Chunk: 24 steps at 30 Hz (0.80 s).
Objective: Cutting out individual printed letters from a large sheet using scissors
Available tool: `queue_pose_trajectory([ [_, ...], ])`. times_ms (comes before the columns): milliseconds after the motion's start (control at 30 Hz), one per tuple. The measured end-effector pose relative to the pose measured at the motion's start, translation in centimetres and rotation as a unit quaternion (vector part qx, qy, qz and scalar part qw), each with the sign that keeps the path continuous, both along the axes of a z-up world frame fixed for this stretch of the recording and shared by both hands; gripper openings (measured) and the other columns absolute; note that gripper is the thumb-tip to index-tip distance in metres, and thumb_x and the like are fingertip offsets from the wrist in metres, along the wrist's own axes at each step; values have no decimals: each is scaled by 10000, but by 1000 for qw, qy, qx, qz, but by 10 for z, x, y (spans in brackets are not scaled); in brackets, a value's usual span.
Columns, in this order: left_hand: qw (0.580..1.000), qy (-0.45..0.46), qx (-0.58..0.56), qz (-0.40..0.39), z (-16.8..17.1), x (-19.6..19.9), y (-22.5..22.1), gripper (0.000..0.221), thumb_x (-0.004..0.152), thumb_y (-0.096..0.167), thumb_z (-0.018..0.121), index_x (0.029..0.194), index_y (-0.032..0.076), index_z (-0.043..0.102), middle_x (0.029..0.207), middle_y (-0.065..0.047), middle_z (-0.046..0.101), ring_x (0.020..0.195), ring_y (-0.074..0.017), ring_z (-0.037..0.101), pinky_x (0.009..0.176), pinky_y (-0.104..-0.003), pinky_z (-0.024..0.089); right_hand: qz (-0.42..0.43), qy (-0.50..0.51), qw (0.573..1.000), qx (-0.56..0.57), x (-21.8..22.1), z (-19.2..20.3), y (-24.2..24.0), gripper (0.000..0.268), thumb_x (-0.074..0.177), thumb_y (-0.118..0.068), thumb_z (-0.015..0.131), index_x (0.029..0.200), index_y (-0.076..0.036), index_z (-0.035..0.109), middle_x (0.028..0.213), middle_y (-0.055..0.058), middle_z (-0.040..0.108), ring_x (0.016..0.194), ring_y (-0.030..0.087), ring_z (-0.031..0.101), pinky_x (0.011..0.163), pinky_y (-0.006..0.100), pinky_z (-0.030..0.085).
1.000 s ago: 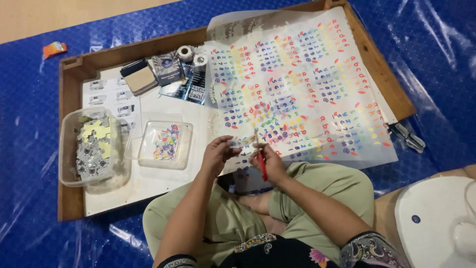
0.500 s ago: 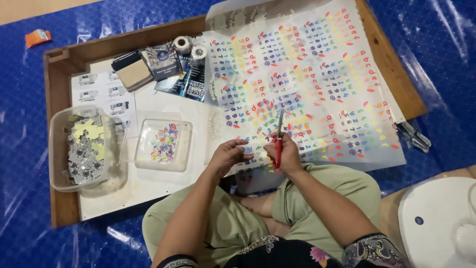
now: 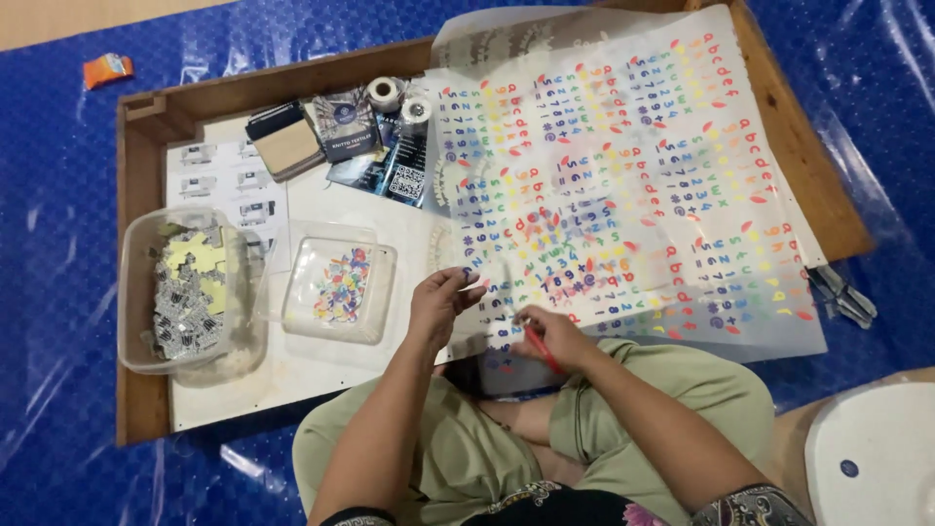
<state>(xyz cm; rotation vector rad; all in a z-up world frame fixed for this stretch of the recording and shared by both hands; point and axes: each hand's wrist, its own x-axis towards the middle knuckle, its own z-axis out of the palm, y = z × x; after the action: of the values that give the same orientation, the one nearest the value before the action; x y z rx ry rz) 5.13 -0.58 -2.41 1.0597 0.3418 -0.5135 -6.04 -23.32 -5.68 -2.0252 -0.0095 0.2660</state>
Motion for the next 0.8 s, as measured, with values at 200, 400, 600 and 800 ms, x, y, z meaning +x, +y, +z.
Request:
queue_pose_trajectory([
  [200, 1000, -4, 16, -8, 0, -12, -5, 128, 902, 90, 717, 992, 24, 655, 958, -151, 750, 816, -312, 777, 814, -399, 642, 3, 47, 999, 6, -1, 3, 14, 480, 763, -475, 878, 1082, -193, 657, 567, 3, 671, 495, 151, 650, 566, 270, 494],
  [400, 999, 1, 32, 4, 4, -15, -9, 153, 894, 94, 715, 1009, 14, 654, 944, -134, 730, 804, -306, 776, 792, -376, 637, -35, 64, 996, 51, -2, 7, 16, 502, 765, -398, 900, 1114, -126, 664, 544, 36, 643, 450, 154, 619, 506, 251, 477],
  [600, 999, 1, 39, -31, 1, -19, -15, 155, 881, 85, 732, 1000, 6, 670, 946, -156, 740, 812, -325, 774, 794, -398, 635, -23, 72, 993, 94, 0, 10, 14, 477, 794, -417, 869, 1101, -118, 658, 504, 50, 613, 428, 163, 612, 477, 258, 491],
  [800, 997, -12, 39, -58, -5, -29, -23, 195, 895, 86, 728, 1035, -36, 669, 952, -179, 731, 837, -335, 767, 802, -406, 631, -22, 61, 991, 116, 0, 10, 13, 490, 806, -418, 850, 1133, -112, 652, 533, 66, 634, 463, 175, 628, 490, 259, 506],
])
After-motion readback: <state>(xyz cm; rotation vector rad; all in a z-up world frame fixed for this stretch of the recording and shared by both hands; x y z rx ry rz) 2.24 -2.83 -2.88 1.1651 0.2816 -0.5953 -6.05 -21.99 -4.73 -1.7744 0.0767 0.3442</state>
